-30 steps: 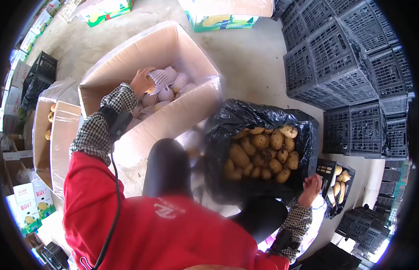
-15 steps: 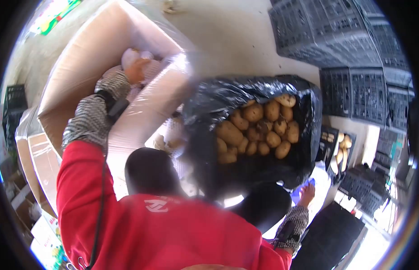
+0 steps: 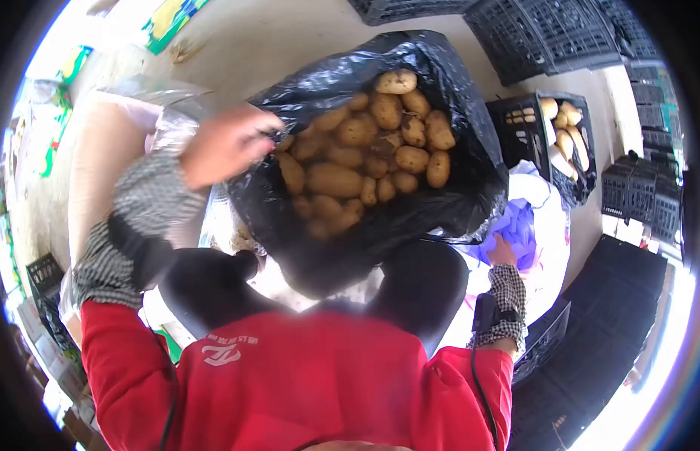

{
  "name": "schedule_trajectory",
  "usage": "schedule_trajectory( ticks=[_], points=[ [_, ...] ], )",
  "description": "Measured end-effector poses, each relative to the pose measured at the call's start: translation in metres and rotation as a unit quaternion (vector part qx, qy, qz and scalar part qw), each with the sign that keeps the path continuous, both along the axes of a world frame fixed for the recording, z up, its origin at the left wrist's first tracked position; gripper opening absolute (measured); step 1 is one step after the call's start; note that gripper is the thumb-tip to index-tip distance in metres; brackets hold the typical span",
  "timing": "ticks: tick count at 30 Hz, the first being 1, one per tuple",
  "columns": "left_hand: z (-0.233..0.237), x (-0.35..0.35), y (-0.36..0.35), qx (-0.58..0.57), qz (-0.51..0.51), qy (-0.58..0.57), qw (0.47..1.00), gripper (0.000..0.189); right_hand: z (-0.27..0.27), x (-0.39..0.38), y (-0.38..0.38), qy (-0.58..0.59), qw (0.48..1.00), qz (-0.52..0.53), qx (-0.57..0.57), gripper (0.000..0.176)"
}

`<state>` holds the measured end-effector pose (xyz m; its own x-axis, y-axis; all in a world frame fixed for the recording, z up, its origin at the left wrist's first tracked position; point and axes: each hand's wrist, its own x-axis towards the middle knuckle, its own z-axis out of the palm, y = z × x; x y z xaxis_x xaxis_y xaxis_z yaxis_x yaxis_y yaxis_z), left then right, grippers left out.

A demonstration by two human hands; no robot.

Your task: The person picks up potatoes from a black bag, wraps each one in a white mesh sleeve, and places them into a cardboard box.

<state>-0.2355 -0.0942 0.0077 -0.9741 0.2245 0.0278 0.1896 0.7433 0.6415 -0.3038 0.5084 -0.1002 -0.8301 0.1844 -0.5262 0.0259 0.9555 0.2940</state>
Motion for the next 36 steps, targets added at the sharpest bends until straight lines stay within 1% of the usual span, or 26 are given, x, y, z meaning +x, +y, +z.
schedule_trajectory(
  ticks=[1, 2, 3, 4, 5, 7, 8, 9, 10, 11, 12, 13, 14, 15, 17, 18, 20, 21, 22, 23, 26, 29, 30, 33, 34, 36],
  points=[
    [-0.018, -0.015, 0.026, -0.051, -0.072, -0.026, 0.996, 0.032, -0.008, 0.001, 0.009, -0.035, 0.999, -0.019, 0.01, 0.047],
    [-0.036, -0.028, 0.05, -0.094, -0.11, -0.059, 0.988, 0.038, -0.023, 0.001, 0.027, -0.053, 0.999, -0.006, -0.012, 0.059],
    [-0.068, -0.041, 0.067, -0.15, -0.132, -0.059, 0.978, 0.044, -0.021, 0.002, 0.028, -0.024, 0.999, -0.005, -0.025, 0.06],
    [-0.089, -0.06, 0.082, -0.164, -0.143, -0.084, 0.973, 0.047, -0.013, 0.004, 0.015, 0.004, 0.999, -0.003, -0.036, 0.06],
    [-0.115, -0.08, 0.094, -0.147, -0.128, -0.145, 0.97, 0.054, -0.01, 0.006, 0.007, 0.031, 0.998, 0.0, -0.046, 0.061],
    [-0.167, -0.113, 0.112, -0.174, -0.078, -0.108, 0.976, 0.063, -0.017, 0.009, 0.007, 0.062, 0.996, 0.036, -0.045, 0.058],
    [-0.186, -0.127, 0.121, -0.174, -0.041, -0.168, 0.97, 0.067, -0.02, 0.011, 0.008, 0.077, 0.995, 0.052, -0.044, 0.057],
    [-0.199, -0.135, 0.132, -0.171, -0.006, -0.228, 0.958, 0.072, -0.022, 0.01, 0.007, 0.07, 0.997, 0.02, -0.037, 0.06],
    [-0.197, -0.137, 0.141, -0.18, -0.027, -0.296, 0.938, 0.076, -0.023, 0.004, 0.007, 0.063, 0.998, -0.013, -0.027, 0.064],
    [-0.274, -0.127, 0.127, -0.162, -0.037, -0.189, 0.968, 0.078, -0.025, 0.0, 0.01, 0.057, 0.997, -0.048, -0.018, 0.067],
    [-0.289, -0.126, 0.129, -0.235, -0.07, -0.186, 0.951, 0.079, -0.032, 0.0, 0.016, 0.071, 0.996, -0.049, -0.022, 0.061],
    [-0.279, -0.128, 0.139, -0.308, -0.103, -0.179, 0.929, 0.079, -0.04, -0.002, 0.023, 0.075, 0.996, -0.041, -0.013, 0.058],
    [-0.267, -0.126, 0.137, -0.193, -0.053, -0.227, 0.953, 0.078, -0.05, -0.004, 0.03, 0.081, 0.996, -0.032, -0.005, 0.056],
    [-0.246, -0.121, 0.142, -0.171, -0.03, -0.238, 0.956, 0.076, -0.053, -0.005, 0.035, 0.085, 0.996, -0.02, 0.003, 0.053],
    [-0.214, -0.111, 0.151, -0.129, 0.02, -0.253, 0.959, 0.071, -0.042, -0.005, 0.03, 0.211, 0.975, 0.073, -0.012, 0.047],
    [-0.208, -0.107, 0.153, -0.053, 0.062, -0.317, 0.945, 0.071, -0.037, -0.007, 0.026, 0.273, 0.954, 0.121, -0.019, 0.043],
    [-0.198, -0.097, 0.148, 0.098, 0.148, -0.434, 0.883, 0.069, -0.035, -0.01, 0.02, 0.278, 0.952, 0.123, -0.006, 0.042],
    [-0.189, -0.089, 0.143, 0.234, 0.155, -0.48, 0.831, 0.066, -0.035, -0.012, 0.021, 0.282, 0.951, 0.125, -0.001, 0.041],
    [-0.177, -0.08, 0.137, 0.365, 0.159, -0.513, 0.76, 0.063, -0.04, -0.012, 0.027, 0.246, 0.963, 0.113, -0.014, 0.038],
    [-0.164, -0.072, 0.133, 0.486, 0.158, -0.535, 0.673, 0.06, -0.051, -0.01, 0.036, 0.21, 0.972, 0.1, -0.027, 0.035],
    [-0.115, -0.051, 0.152, 0.631, 0.116, -0.465, 0.61, 0.055, -0.057, 0.001, 0.039, 0.141, 0.987, 0.073, -0.022, 0.026],
    [-0.095, -0.034, 0.166, 0.683, 0.07, -0.434, 0.584, 0.052, -0.043, 0.007, 0.042, 0.098, 0.99, 0.103, -0.009, 0.019],
    [-0.089, -0.032, 0.17, 0.672, 0.063, -0.441, 0.592, 0.06, -0.038, 0.01, 0.042, 0.083, 0.989, 0.118, -0.007, 0.017],
    [-0.044, -0.027, 0.202, 0.615, 0.002, -0.388, 0.686, 0.069, -0.017, 0.013, 0.035, 0.211, 0.958, 0.155, -0.118, 0.014],
    [-0.029, -0.023, 0.213, 0.621, 0.02, -0.388, 0.681, 0.075, -0.003, 0.012, 0.028, 0.257, 0.94, 0.145, -0.173, 0.013],
    [-0.015, -0.019, 0.226, 0.566, -0.01, -0.366, 0.739, 0.078, 0.031, 0.01, 0.009, 0.342, 0.887, 0.128, -0.282, 0.012]
  ],
)
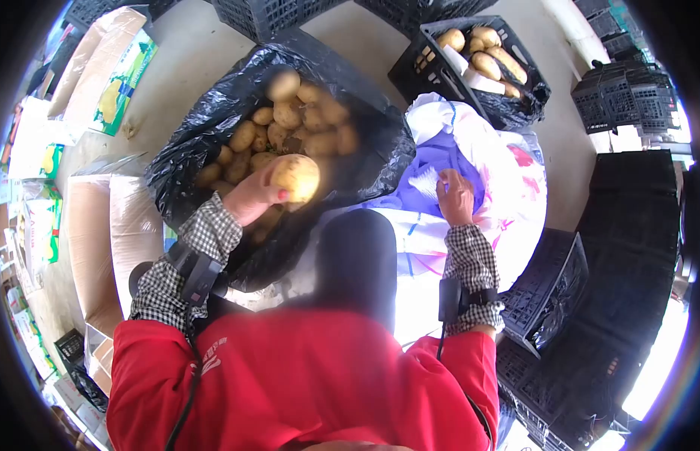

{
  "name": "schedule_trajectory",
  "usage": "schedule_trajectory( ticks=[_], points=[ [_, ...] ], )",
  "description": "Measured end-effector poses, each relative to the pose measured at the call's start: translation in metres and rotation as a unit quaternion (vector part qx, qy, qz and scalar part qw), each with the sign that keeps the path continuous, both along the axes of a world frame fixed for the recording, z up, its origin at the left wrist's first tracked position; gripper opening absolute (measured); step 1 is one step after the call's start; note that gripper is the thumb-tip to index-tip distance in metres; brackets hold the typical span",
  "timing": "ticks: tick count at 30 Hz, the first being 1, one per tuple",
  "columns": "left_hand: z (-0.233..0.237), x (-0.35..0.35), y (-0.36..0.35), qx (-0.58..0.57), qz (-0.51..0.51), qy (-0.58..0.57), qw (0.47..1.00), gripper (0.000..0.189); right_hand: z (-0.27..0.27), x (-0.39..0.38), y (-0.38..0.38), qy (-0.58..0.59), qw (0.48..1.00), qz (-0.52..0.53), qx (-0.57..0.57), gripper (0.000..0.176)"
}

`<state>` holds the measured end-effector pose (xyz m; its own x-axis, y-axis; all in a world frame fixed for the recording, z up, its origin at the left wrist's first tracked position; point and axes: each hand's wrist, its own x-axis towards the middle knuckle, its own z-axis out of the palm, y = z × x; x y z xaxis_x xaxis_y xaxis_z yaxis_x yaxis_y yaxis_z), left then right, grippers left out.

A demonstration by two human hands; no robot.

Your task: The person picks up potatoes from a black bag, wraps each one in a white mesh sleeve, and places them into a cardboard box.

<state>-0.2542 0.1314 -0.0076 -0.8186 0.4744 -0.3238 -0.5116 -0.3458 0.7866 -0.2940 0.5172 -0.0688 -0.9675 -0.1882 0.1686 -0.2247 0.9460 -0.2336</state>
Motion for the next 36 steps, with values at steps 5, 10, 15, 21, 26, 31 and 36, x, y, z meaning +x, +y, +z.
schedule_trajectory(
  ticks=[5, 10, 15, 21, 26, 31, 36],
  points=[
    [0.054, 0.015, 0.029, -0.015, -0.066, 0.111, 0.992, 0.088, 0.094, 0.011, -0.079, 0.019, 0.973, 0.128, -0.191, 0.018],
    [0.075, 0.038, 0.025, -0.067, -0.114, 0.23, 0.964, 0.084, 0.139, 0.032, -0.156, 0.014, 0.944, 0.222, -0.243, 0.012],
    [0.089, 0.064, -0.012, -0.245, -0.074, 0.392, 0.884, 0.084, 0.157, 0.049, -0.204, -0.061, 0.9, 0.289, -0.321, 0.013],
    [0.096, 0.103, -0.051, -0.244, -0.074, 0.318, 0.913, 0.089, 0.151, 0.059, -0.25, -0.201, 0.8, 0.266, -0.498, 0.013],
    [0.081, 0.125, -0.075, 0.168, 0.076, 0.181, 0.966, 0.077, 0.156, 0.083, -0.3, -0.514, 0.498, 0.162, -0.679, 0.027],
    [0.099, 0.141, -0.122, -0.081, 0.214, 0.178, 0.957, 0.088, 0.141, 0.092, -0.329, -0.371, 0.647, 0.223, -0.628, 0.018],
    [0.067, 0.145, -0.168, -0.558, 0.297, 0.325, 0.704, 0.079, 0.157, 0.122, -0.375, -0.217, 0.795, 0.44, -0.356, 0.007]
  ],
)
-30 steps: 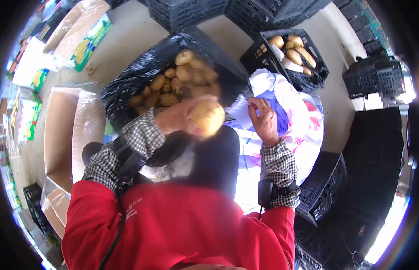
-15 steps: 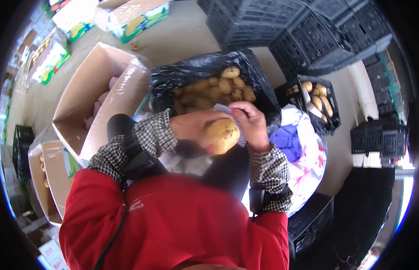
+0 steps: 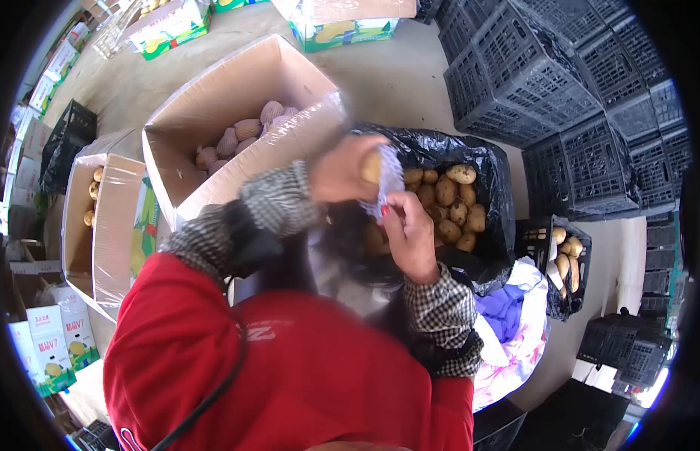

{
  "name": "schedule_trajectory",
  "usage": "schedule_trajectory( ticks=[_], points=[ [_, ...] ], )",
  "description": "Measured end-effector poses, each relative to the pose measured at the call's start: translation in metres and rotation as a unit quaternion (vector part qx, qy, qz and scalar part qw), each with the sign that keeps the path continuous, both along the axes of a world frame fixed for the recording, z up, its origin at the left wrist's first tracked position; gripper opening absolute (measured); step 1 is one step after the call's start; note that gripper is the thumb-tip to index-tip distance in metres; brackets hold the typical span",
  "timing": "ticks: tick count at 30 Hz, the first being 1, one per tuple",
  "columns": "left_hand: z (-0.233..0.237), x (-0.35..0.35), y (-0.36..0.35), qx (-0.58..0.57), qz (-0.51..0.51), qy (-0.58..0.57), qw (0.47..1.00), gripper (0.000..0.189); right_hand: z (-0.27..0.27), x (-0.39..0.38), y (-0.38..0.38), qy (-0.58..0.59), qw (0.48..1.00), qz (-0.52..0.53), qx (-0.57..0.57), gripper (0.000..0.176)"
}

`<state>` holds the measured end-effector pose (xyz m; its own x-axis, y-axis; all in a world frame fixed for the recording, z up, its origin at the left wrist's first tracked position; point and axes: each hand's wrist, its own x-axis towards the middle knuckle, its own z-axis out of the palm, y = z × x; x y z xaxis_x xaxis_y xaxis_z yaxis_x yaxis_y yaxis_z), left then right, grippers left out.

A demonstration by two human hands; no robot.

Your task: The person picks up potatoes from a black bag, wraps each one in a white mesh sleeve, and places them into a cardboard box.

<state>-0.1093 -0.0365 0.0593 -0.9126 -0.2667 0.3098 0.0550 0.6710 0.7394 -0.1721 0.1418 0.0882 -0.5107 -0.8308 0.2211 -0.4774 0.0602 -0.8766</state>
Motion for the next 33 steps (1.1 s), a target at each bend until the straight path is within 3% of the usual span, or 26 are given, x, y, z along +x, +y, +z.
schedule_trajectory(
  ticks=[1, 2, 3, 4, 5, 6, 7, 9, 11, 14, 15, 17, 18, 20, 23, 26, 29, 32, 33],
  points=[
    [0.009, 0.007, -0.011, 0.036, 0.017, -0.018, 0.999, 0.078, 0.0, -0.009, -0.002, -0.031, 0.999, -0.011, -0.008, 0.008],
    [-0.008, 0.015, -0.044, -0.016, 0.015, -0.035, 0.999, 0.076, -0.001, -0.021, 0.003, -0.063, 0.998, -0.029, -0.012, 0.009],
    [-0.005, 0.031, -0.057, -0.09, 0.089, 0.004, 0.992, 0.065, -0.003, -0.035, 0.015, -0.095, 0.994, -0.053, -0.015, 0.01],
    [-0.022, 0.045, -0.09, 0.105, 0.034, 0.036, 0.993, 0.055, -0.009, -0.054, 0.032, -0.117, 0.986, -0.106, -0.046, 0.011],
    [-0.04, 0.059, -0.123, 0.298, -0.008, 0.073, 0.952, 0.048, -0.016, -0.074, 0.056, -0.136, 0.975, -0.159, -0.079, 0.012],
    [-0.042, 0.073, -0.15, 0.08, 0.09, -0.014, 0.993, 0.049, -0.025, -0.094, 0.087, -0.133, 0.96, -0.235, -0.079, 0.012],
    [-0.043, 0.088, -0.176, -0.137, 0.182, -0.113, 0.967, 0.051, -0.036, -0.113, 0.119, -0.128, 0.94, -0.305, -0.079, 0.013],
    [-0.064, 0.112, -0.218, -0.28, 0.203, -0.333, 0.877, 0.046, -0.062, -0.136, 0.189, -0.153, 0.896, -0.416, 0.005, 0.016],
    [-0.049, 0.073, -0.192, -0.273, 0.164, -0.265, 0.91, 0.041, -0.108, -0.15, 0.257, -0.041, 0.875, -0.46, 0.149, 0.018],
    [-0.03, -0.014, -0.098, -0.238, 0.08, -0.224, 0.942, 0.036, -0.145, -0.144, 0.317, -0.076, 0.832, -0.491, 0.248, 0.018],
    [-0.026, -0.043, -0.056, -0.203, -0.029, -0.155, 0.966, 0.036, -0.157, -0.146, 0.336, -0.038, 0.826, -0.492, 0.272, 0.019],
    [-0.055, -0.092, -0.002, -0.224, -0.16, -0.207, 0.939, 0.035, -0.175, -0.15, 0.371, 0.036, 0.805, -0.497, 0.324, 0.019],
    [-0.072, -0.113, 0.021, -0.221, -0.216, -0.233, 0.922, 0.035, -0.155, -0.144, 0.362, 0.032, 0.798, -0.497, 0.338, 0.021],
    [-0.124, -0.145, 0.047, -0.222, -0.268, -0.285, 0.893, 0.038, -0.158, -0.144, 0.375, 0.041, 0.783, -0.489, 0.383, 0.022],
    [-0.192, -0.179, 0.066, -0.27, -0.28, -0.349, 0.853, 0.043, -0.178, -0.151, 0.393, 0.095, 0.781, -0.435, 0.439, 0.027],
    [-0.22, -0.206, 0.095, -0.132, -0.252, -0.401, 0.871, 0.045, -0.178, -0.155, 0.38, 0.014, 0.786, -0.446, 0.427, 0.029],
    [-0.222, -0.226, 0.15, -0.112, -0.291, -0.299, 0.902, 0.044, -0.178, -0.158, 0.372, -0.03, 0.795, -0.469, 0.383, 0.029],
    [-0.23, -0.248, 0.216, -0.079, -0.354, -0.132, 0.923, 0.041, -0.184, -0.16, 0.382, 0.079, 0.796, -0.437, 0.411, 0.029],
    [-0.227, -0.256, 0.235, -0.104, -0.346, -0.17, 0.917, 0.039, -0.182, -0.159, 0.383, 0.103, 0.786, -0.437, 0.424, 0.029]
  ],
)
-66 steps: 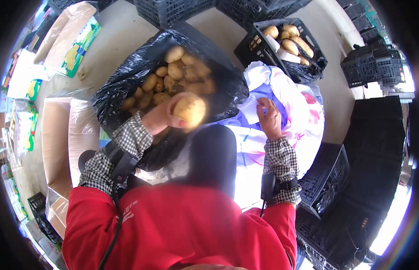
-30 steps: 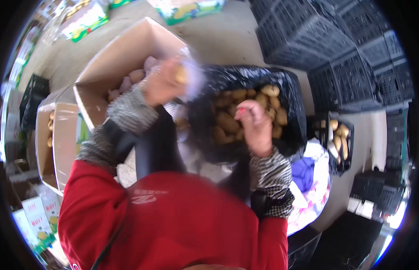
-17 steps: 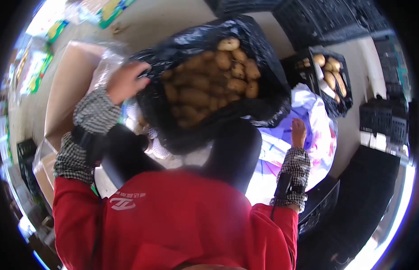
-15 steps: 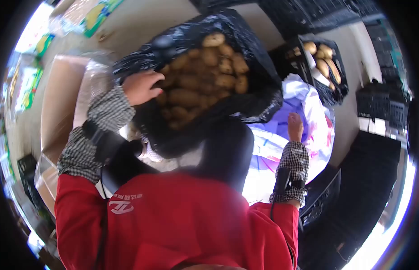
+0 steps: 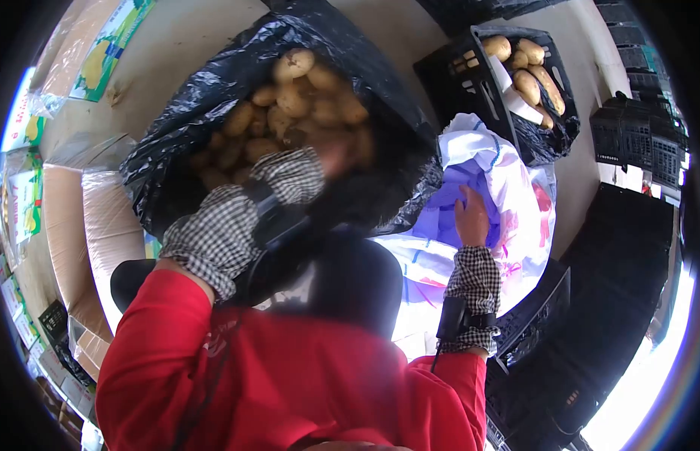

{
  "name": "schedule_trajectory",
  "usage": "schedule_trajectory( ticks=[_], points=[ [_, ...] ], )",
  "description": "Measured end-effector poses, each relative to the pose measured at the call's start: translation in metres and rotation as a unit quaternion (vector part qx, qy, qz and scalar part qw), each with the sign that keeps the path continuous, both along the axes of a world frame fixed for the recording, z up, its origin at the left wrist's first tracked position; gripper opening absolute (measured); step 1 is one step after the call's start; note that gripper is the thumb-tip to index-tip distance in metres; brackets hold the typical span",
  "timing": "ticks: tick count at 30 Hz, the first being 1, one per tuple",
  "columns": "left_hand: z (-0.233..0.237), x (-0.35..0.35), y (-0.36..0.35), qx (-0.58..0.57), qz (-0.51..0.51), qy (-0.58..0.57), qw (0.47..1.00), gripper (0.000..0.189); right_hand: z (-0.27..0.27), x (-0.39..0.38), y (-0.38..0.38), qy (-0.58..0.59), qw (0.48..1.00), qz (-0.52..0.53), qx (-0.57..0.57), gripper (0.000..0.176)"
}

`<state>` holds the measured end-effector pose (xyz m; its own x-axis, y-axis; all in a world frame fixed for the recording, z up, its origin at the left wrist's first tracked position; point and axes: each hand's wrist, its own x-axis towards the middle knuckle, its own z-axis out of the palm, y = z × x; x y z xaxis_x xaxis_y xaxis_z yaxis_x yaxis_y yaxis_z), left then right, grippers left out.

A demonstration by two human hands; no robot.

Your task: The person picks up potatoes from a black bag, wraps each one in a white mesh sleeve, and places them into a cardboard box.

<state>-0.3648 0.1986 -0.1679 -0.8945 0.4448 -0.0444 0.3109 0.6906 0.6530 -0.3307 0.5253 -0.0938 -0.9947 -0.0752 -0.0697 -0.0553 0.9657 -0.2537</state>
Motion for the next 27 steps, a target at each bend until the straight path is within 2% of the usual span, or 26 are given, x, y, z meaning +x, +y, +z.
schedule_trajectory(
  ticks=[1, 2, 3, 6, 8, 10, 12, 15, 17, 20, 21, 22, 23, 24, 26, 27],
  points=[
    [0.006, -0.01, 0.017, -0.038, 0.005, -0.024, 0.999, 0.037, 0.006, 0.0, -0.002, 0.015, 1.0, 0.005, 0.025, 0.029],
    [-0.008, -0.014, 0.026, -0.168, -0.063, 0.059, 0.982, 0.032, 0.009, 0.001, -0.002, 0.03, 0.998, 0.01, 0.049, 0.03],
    [-0.011, -0.018, 0.034, -0.284, -0.123, 0.155, 0.938, 0.029, 0.01, 0.001, 0.001, 0.047, 0.996, 0.022, 0.078, 0.03],
    [-0.01, -0.02, 0.049, -0.299, 0.018, 0.017, 0.954, 0.027, 0.002, -0.006, 0.003, 0.082, 0.983, 0.068, 0.148, 0.032],
    [-0.042, -0.018, 0.042, -0.308, -0.015, 0.155, 0.939, 0.028, -0.014, -0.013, 0.005, 0.079, 0.972, 0.112, 0.188, 0.036],
    [-0.041, -0.021, 0.043, -0.348, -0.072, 0.197, 0.914, 0.029, -0.029, -0.014, 0.007, 0.081, 0.967, 0.123, 0.21, 0.035],
    [-0.033, -0.029, 0.056, -0.42, -0.148, 0.142, 0.884, 0.031, -0.042, -0.018, 0.011, 0.07, 0.965, 0.125, 0.222, 0.032],
    [-0.011, -0.027, 0.046, -0.38, -0.218, 0.214, 0.873, 0.031, -0.05, -0.015, 0.018, 0.048, 0.965, 0.124, 0.226, 0.029],
    [-0.022, -0.027, 0.043, -0.337, -0.21, 0.293, 0.87, 0.031, -0.045, -0.013, 0.017, 0.072, 0.96, 0.14, 0.233, 0.028],
    [-0.078, -0.033, 0.037, -0.291, -0.203, 0.355, 0.865, 0.031, -0.023, -0.004, 0.016, 0.006, 0.988, 0.086, 0.128, 0.025],
    [-0.089, -0.034, 0.038, -0.28, -0.199, 0.366, 0.865, 0.031, -0.015, -0.001, 0.015, 0.012, 0.998, 0.042, 0.037, 0.024],
    [-0.055, -0.035, 0.036, -0.299, -0.178, 0.219, 0.912, 0.032, -0.007, 0.002, 0.013, 0.023, 0.998, -0.003, -0.057, 0.024],
    [0.008, -0.032, 0.031, -0.311, -0.154, 0.066, 0.936, 0.032, 0.002, 0.006, 0.009, 0.033, 0.987, -0.05, -0.151, 0.023],
    [0.045, -0.031, 0.029, -0.317, -0.128, -0.086, 0.936, 0.033, 0.012, 0.011, 0.003, 0.051, 0.982, -0.051, -0.172, 0.021],
    [0.036, -0.02, -0.004, -0.133, -0.016, -0.172, 0.976, 0.035, 0.037, 0.021, -0.011, 0.084, 0.972, -0.048, -0.214, 0.017],
    [0.032, -0.014, -0.026, -0.037, 0.042, -0.211, 0.976, 0.036, 0.049, 0.025, -0.017, 0.065, 0.965, -0.065, -0.245, 0.017]
  ],
)
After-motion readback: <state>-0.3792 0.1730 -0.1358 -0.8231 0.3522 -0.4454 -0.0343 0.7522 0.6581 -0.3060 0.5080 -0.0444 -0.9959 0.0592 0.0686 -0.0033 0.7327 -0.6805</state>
